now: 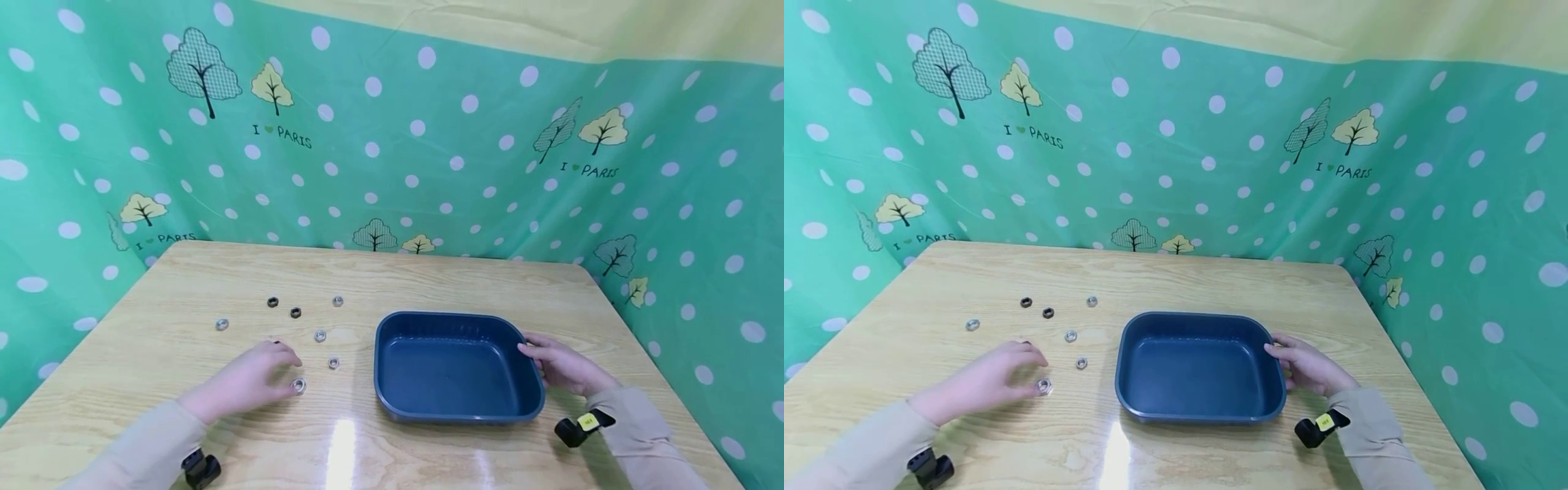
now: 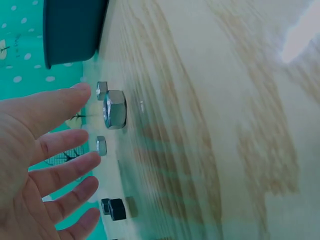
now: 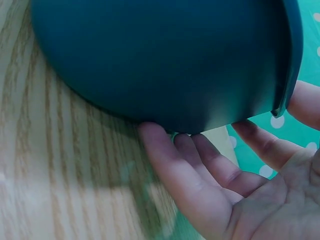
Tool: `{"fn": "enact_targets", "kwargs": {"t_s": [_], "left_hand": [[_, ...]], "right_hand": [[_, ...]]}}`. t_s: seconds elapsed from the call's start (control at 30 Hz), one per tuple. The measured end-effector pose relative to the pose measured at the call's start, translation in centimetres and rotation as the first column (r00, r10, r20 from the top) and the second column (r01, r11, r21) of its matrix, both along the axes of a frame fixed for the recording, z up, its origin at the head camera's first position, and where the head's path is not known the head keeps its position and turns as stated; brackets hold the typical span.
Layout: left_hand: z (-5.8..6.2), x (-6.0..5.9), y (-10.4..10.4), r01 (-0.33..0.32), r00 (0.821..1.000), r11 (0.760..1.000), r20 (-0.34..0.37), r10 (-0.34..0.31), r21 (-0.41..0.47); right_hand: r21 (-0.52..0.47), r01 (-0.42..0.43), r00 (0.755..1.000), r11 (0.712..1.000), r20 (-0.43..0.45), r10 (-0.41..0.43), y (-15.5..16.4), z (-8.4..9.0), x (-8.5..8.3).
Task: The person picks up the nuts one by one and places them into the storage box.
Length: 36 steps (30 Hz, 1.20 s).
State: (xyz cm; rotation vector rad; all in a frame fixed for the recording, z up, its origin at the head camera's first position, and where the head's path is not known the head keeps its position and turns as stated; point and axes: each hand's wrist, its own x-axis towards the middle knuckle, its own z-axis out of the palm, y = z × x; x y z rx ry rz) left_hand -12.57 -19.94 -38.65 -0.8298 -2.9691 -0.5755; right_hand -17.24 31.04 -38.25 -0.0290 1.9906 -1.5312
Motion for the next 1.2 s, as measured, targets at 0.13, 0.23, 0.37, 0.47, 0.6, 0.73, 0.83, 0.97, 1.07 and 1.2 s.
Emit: {"fn": "enact_targets", "kwargs": {"t_s": [0.13, 0.23, 0.37, 0.47, 0.6, 0.73, 0.83, 0.97, 1.07, 1.2], "left_hand": [[-0.11, 0.0, 0.29, 0.013, 1.0, 0.999, -0.01, -0.013, -0.033], [-0.18, -0.03, 0.4, 0.013, 1.0, 0.999, -0.02, -0.014, -0.046], [-0.35, -0.09, 0.44, 0.01, 1.0, 0.998, -0.022, -0.012, -0.066], [-0.51, -0.13, 0.47, 0.012, 1.0, 0.997, -0.011, -0.013, -0.078], [-0.63, -0.18, 0.51, 0.021, 1.0, 0.997, 0.002, -0.021, -0.077], [-0.61, -0.23, 0.53, 0.034, 0.999, 0.997, 0.001, -0.034, -0.07], [-0.61, -0.24, 0.55, 0.038, 0.999, 0.997, -0.002, -0.039, -0.069], [-0.59, -0.22, 0.61, 0.036, 0.999, 0.997, -0.002, -0.037, -0.073], [-0.63, -0.23, 0.61, 0.036, 0.999, 0.997, -0.001, -0.036, -0.075], [-0.73, -0.28, 0.59, 0.037, 0.999, 0.996, 0.002, -0.037, -0.076]], "right_hand": [[-0.003, 0.002, 1.0, 1.0, 0.004, -0.002, 0.0, -0.04, 0.03], [-0.004, 0.005, 1.0, 1.0, 0.005, -0.005, 0.03, -0.07, 0.0], [-0.008, 0.008, 1.0, 1.0, 0.005, -0.008, 0.06, -0.09, 0.01], [-0.011, 0.007, 1.0, 1.0, 0.006, -0.007, 0.07, -0.08, 0.02], [-0.019, 0.001, 1.0, 1.0, 0.007, -0.001, 0.13, -0.1, 0.0], [-0.023, -0.002, 1.0, 1.0, 0.003, 0.002, 0.17, -0.13, -0.04], [-0.012, 0.004, 1.0, 1.0, 0.0, -0.004, 0.12, -0.1, -0.02], [0.004, 0.01, 1.0, 1.0, -0.001, -0.01, 0.11, -0.05, 0.03], [0.001, 0.007, 1.0, 1.0, -0.002, -0.007, 0.14, -0.07, 0.03], [-0.011, 0.0, 1.0, 1.0, -0.004, -0.001, 0.15, -0.07, 0.03]]}}
